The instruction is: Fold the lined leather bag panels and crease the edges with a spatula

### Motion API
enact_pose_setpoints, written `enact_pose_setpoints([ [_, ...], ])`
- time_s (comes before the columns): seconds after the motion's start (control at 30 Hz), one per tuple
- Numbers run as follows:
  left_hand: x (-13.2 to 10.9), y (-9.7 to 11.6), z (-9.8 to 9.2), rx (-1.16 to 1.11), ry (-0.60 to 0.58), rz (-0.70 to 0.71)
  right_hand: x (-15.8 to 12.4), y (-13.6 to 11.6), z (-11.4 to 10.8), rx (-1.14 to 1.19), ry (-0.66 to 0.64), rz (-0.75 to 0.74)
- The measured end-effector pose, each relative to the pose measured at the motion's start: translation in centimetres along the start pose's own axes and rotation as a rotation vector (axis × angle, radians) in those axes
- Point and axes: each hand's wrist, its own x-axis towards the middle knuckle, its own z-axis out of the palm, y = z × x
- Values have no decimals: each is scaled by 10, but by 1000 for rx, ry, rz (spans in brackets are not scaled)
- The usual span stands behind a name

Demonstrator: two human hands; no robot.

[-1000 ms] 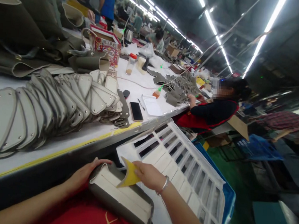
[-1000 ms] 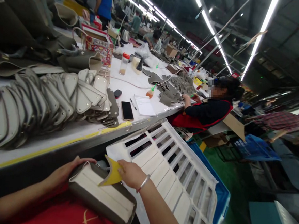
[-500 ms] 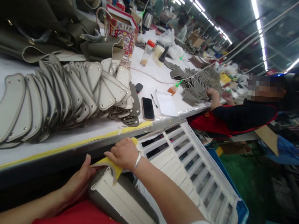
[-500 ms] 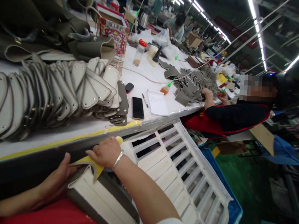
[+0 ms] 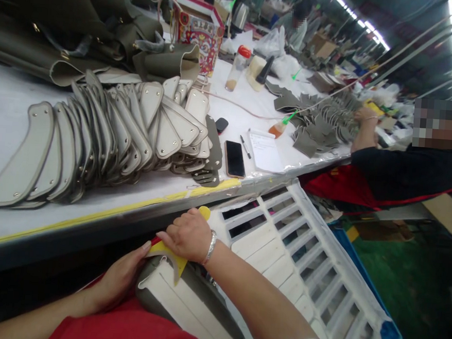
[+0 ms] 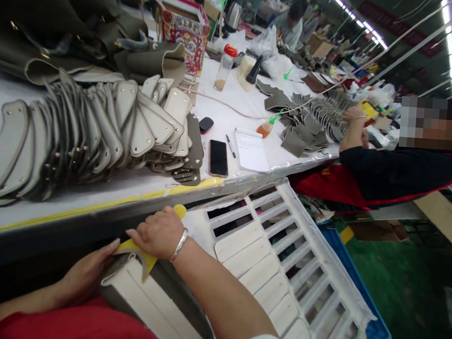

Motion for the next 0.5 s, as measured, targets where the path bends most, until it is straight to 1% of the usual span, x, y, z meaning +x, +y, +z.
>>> enact_pose_setpoints([
  [0.1, 8, -15, -13, 185, 11, 134, -6, -2, 2, 7, 12, 20],
  [0.17, 12, -21, -21, 283, 14, 187, -8, -4, 3, 21, 8, 31],
  [0.27, 14, -23, -29, 372, 0, 233, -11, -7, 3, 40, -21, 81],
  [0.37, 14, -20, -29, 368, -30, 225, -13, -10, 4, 55, -66, 147],
  [0.5, 12, -7, -18, 260, -99, 121, -18, -15, 5, 97, -94, 245],
])
